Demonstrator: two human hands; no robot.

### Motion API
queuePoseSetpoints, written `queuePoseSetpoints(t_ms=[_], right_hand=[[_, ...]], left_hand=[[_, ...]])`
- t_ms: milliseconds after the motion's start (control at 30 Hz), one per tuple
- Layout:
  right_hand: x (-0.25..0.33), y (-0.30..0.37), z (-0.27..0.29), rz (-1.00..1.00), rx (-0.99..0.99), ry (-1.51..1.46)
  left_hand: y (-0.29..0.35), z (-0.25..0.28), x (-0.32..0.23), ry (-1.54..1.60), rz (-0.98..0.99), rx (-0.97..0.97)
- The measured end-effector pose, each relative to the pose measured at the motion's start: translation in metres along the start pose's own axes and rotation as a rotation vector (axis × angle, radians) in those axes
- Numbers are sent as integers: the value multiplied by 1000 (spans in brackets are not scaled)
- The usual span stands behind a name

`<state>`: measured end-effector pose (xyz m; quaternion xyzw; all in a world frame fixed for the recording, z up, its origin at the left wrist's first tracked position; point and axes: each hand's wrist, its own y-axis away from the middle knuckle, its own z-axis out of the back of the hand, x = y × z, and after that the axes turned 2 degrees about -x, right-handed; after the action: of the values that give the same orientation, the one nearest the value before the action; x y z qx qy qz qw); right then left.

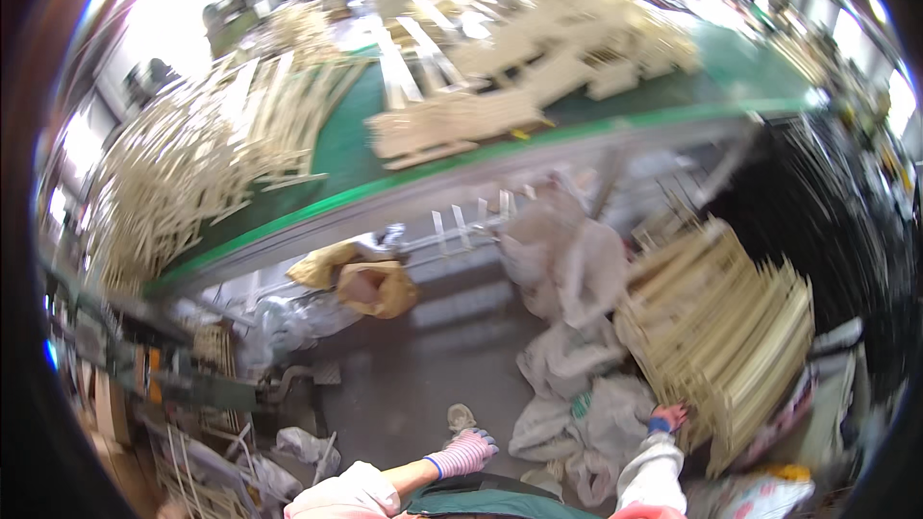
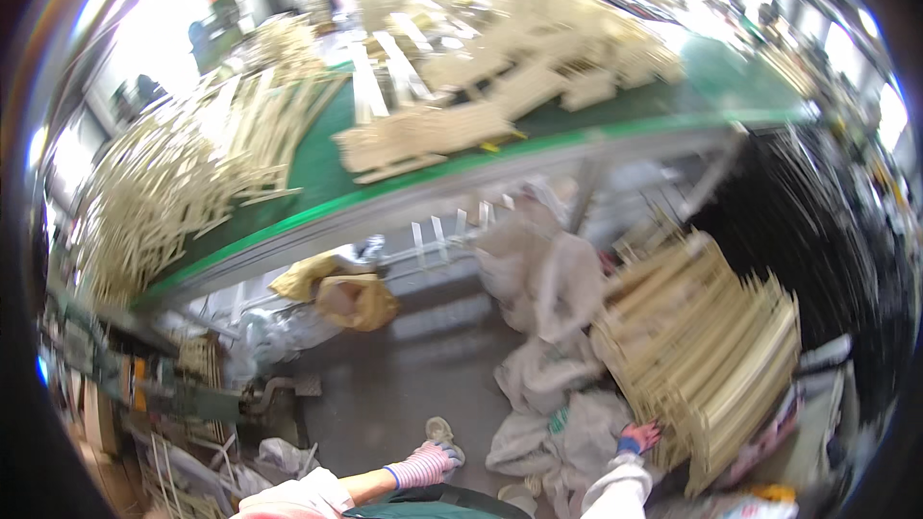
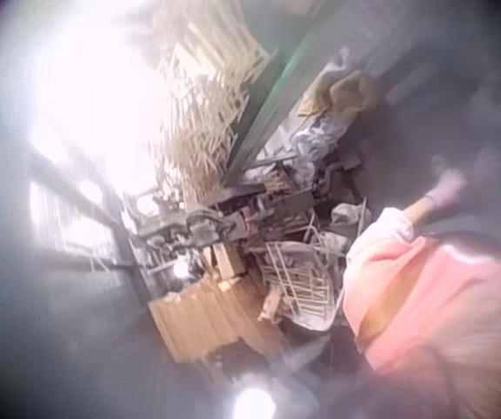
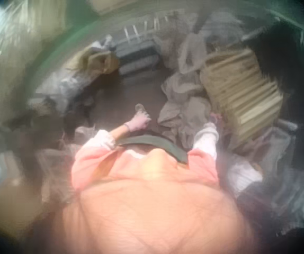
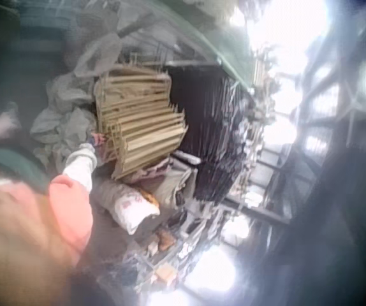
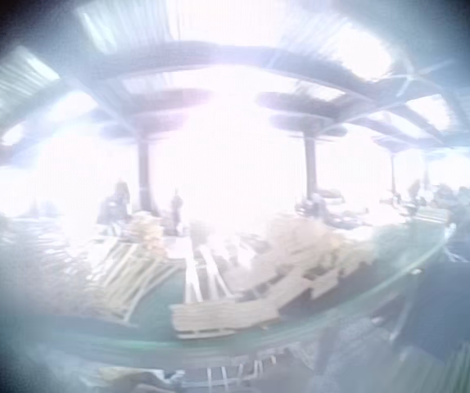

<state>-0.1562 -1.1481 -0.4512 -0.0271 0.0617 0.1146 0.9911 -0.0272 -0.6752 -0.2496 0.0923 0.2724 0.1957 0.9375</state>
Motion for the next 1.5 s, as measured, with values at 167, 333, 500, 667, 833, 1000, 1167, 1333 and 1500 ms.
queuePoseSetpoints(t_ms=[167, 333, 500, 667, 833, 1000, 1167, 1333, 1500], right_hand=[[229, 148, 41, 604, 373, -101], [465, 206, 219, 1253, -157, -624], [660, 159, 414, 1254, -765, -435], [764, 114, 475, 1612, -633, -225], [788, 100, 485, 1953, -507, -364], [780, 98, 500, 2073, -331, -313], [825, 51, 502, 1820, 5, -1153], [839, -12, 482, 1051, 632, -940], [806, -7, 475, 911, 1145, -740]], left_hand=[[107, 44, 85, 69, 342, -199], [184, 56, 133, 33, 628, -365], [204, 54, 163, 114, 782, -308], [194, 67, 205, 170, 738, -336], [178, 127, 261, 131, 803, -393], [135, 229, 321, 128, 683, -736], [69, 325, 382, -7, 370, -892], [62, 363, 426, 205, 293, -960], [37, 400, 485, 880, 382, -1025]])
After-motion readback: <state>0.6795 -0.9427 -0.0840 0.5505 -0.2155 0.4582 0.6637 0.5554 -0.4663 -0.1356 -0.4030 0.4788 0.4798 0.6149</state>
